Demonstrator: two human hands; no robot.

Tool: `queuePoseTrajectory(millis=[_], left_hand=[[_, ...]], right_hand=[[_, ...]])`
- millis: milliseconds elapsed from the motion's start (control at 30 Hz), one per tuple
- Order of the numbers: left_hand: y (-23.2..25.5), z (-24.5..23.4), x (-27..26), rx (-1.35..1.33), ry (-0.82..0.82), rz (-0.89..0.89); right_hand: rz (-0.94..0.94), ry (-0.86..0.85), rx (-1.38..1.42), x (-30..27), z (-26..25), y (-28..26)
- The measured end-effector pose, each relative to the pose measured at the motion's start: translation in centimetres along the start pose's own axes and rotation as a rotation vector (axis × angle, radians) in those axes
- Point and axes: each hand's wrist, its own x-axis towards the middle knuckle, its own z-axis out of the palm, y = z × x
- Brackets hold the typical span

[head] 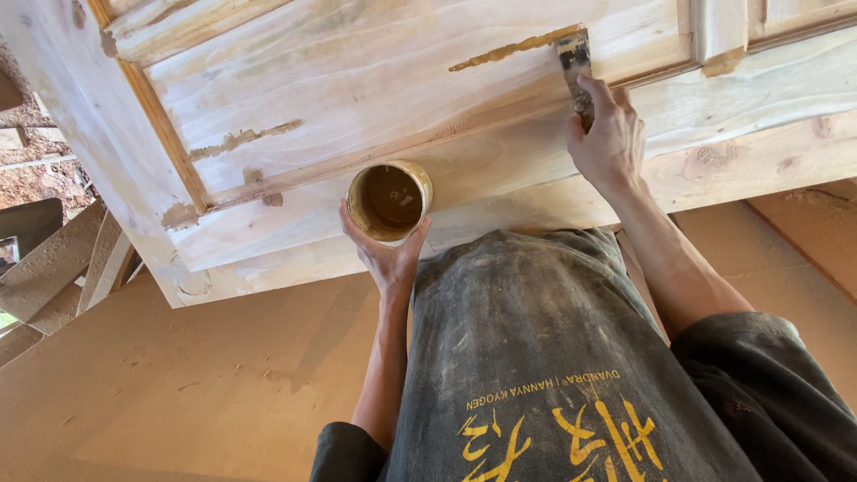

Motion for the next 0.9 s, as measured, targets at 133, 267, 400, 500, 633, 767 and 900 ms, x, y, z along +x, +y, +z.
queuePoseTrajectory(millis=[133, 267, 400, 500, 633, 767, 900], left_hand=[[-0.5, -0.2, -0.4, 0.015, -0.008, 0.012], [0.1, -0.5, -0.4, 0.021, -0.053, -0.014], [-0.4, -0.5, -0.3, 0.028, -0.042, 0.012], [0.1, -0.5, -0.3, -0.029, -0.055, 0.028], [-0.6, -0.6, -0.3, 0.015, -0.053, 0.026], [-1.1, -0.4, -0.2, -0.018, -0.048, 0.071], [-1.8, -0.2, 0.0, -0.034, -0.030, 0.078]], right_hand=[[-0.028, 0.060, -0.022, 0.5, 0.9, 2.1], [0.022, -0.020, -0.006, 0.5, -0.3, 1.3], [-0.059, 0.079, -0.001, 0.8, -0.2, 1.8], [0.024, 0.005, -0.006, 1.2, 0.6, 1.9], [0.041, -0.064, 0.043, 1.3, -1.2, -1.9], [0.041, -0.065, 0.096, 2.3, -0.2, -3.3], [0.024, -0.165, 0.054, 1.3, 1.2, -5.1]])
